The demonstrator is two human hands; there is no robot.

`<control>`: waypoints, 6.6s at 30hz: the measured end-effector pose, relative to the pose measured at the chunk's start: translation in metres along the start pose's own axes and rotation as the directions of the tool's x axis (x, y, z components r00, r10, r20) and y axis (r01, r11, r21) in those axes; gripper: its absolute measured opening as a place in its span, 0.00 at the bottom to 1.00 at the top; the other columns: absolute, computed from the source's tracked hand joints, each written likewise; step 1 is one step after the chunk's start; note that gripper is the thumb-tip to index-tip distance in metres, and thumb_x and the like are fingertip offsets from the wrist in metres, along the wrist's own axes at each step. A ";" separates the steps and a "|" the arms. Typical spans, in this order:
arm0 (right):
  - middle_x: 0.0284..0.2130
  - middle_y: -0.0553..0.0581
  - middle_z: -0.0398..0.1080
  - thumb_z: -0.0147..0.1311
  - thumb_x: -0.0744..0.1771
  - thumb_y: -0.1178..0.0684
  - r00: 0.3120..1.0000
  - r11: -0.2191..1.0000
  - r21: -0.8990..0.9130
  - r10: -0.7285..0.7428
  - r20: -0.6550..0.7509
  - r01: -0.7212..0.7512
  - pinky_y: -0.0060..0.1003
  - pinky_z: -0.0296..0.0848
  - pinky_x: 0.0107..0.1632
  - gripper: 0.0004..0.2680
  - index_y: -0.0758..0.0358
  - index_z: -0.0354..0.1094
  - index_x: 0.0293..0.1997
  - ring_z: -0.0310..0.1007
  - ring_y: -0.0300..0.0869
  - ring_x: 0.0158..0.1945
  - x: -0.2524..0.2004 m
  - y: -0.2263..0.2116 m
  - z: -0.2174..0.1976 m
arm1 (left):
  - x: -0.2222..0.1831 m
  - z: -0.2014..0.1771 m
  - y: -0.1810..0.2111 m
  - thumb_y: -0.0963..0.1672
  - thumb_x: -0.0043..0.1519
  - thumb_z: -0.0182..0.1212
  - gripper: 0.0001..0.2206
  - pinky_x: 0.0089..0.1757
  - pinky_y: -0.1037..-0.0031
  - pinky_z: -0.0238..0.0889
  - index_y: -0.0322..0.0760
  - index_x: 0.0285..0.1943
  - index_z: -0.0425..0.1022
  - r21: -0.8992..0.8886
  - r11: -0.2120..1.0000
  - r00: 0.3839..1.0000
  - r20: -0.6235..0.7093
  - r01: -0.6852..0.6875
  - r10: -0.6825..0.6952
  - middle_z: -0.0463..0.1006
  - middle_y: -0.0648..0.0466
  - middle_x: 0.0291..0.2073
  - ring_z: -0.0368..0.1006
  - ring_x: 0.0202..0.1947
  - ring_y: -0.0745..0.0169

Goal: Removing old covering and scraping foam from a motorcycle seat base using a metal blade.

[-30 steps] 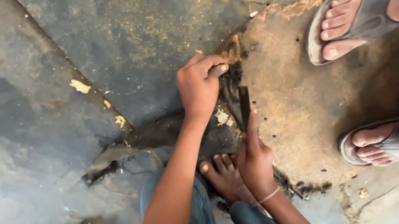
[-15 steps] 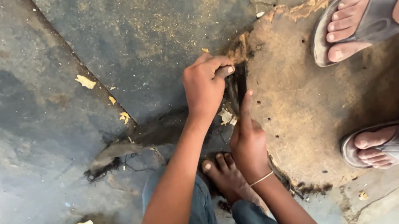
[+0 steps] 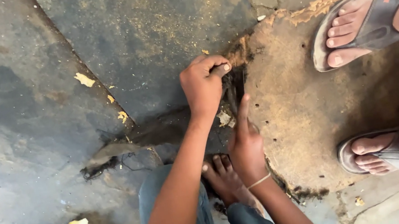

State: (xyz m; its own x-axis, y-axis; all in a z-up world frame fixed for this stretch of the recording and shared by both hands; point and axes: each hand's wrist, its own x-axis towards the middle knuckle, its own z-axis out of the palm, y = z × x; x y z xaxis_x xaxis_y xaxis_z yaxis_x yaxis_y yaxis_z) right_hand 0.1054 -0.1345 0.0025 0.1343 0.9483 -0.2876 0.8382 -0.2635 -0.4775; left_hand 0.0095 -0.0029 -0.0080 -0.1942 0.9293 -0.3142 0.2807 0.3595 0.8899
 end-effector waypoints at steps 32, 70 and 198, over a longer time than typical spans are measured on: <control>0.22 0.65 0.71 0.49 0.65 0.67 0.999 0.999 0.027 -0.043 -0.032 0.044 0.47 0.67 0.25 0.33 0.62 0.35 0.80 0.70 0.54 0.19 0.016 -0.005 -0.002 | -0.004 0.019 -0.007 0.38 0.54 0.72 0.05 0.30 0.79 0.64 0.32 0.37 0.85 -0.253 0.902 0.896 -0.189 0.350 -0.401 0.79 0.60 0.21 0.68 0.24 0.77; 0.35 0.56 0.60 0.32 0.75 0.38 0.900 -0.554 0.710 -0.246 0.359 -0.435 0.35 0.66 0.31 0.22 0.29 0.34 0.83 0.61 0.40 0.28 0.021 -0.026 -0.115 | -0.040 -0.040 0.054 0.40 0.62 0.68 0.09 0.39 0.73 0.72 0.34 0.50 0.80 0.056 0.998 0.999 -0.030 -0.028 0.030 0.82 0.50 0.42 0.78 0.37 0.67; 0.16 0.67 0.64 0.46 0.68 0.64 0.989 0.980 0.185 0.099 -0.111 -0.077 0.46 0.65 0.24 0.27 0.70 0.39 0.78 0.65 0.53 0.16 0.005 -0.010 -0.005 | -0.003 -0.017 -0.005 0.35 0.55 0.71 0.09 0.47 0.76 0.74 0.35 0.43 0.85 -0.175 0.981 0.986 0.131 -0.083 0.107 0.86 0.50 0.42 0.83 0.45 0.63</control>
State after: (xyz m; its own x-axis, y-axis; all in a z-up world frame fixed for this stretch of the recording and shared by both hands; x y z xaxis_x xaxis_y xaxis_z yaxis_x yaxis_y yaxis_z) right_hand 0.1008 -0.1266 0.0100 0.2747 0.9312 -0.2395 0.7128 -0.3644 -0.5992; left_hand -0.0076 -0.0089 -0.0057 -0.0378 0.9655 -0.2578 0.1268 0.2605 0.9571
